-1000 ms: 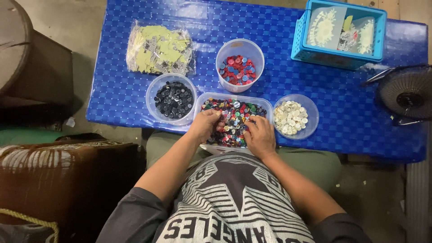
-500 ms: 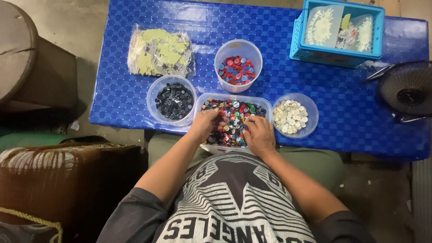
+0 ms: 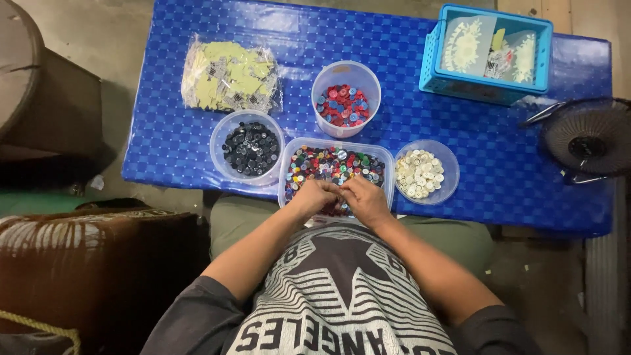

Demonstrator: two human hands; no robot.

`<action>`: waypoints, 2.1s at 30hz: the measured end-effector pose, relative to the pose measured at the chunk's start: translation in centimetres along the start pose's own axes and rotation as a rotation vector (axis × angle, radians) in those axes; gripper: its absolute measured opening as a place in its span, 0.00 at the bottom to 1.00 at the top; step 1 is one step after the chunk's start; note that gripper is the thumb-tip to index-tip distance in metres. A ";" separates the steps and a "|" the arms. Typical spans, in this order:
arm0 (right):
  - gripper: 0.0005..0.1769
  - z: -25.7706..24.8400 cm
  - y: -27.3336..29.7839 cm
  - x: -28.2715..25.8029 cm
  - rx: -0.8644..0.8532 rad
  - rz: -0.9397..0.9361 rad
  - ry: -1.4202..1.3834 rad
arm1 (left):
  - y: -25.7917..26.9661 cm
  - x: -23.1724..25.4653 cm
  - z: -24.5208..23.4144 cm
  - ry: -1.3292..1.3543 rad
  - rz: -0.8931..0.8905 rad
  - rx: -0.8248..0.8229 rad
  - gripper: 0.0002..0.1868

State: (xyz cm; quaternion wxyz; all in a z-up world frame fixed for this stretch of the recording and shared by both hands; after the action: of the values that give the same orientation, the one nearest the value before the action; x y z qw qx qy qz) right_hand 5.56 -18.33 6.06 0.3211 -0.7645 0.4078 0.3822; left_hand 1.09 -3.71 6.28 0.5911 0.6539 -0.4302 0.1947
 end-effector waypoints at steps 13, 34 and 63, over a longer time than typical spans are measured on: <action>0.11 -6.9 -10.2 -4.5 0.041 0.232 0.038 | -0.2 -2.6 -4.0 -0.758 0.292 0.493 0.15; 0.16 -1.8 0.2 0.9 0.069 -0.174 0.366 | -6.0 -2.5 -4.6 -1.016 0.483 0.835 0.03; 0.20 -0.1 -0.1 0.1 -0.016 -0.223 0.615 | -5.1 -4.3 -5.6 -0.813 0.219 0.474 0.10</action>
State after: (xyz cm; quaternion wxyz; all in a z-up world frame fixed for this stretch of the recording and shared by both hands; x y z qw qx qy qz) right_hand 5.68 -18.45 6.06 0.2169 -0.8866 0.3962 0.0991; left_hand 4.23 2.63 1.16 0.1859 0.7445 -0.6366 0.0773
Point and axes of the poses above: each hand's wrist, its own y-axis away from the middle knuckle, its own z-axis out of the palm, x = y × z, the point moved 7 cm from there along -y, towards the middle knuckle, and after that the axes turned 13 degrees about -y, right-handed, at the moved point
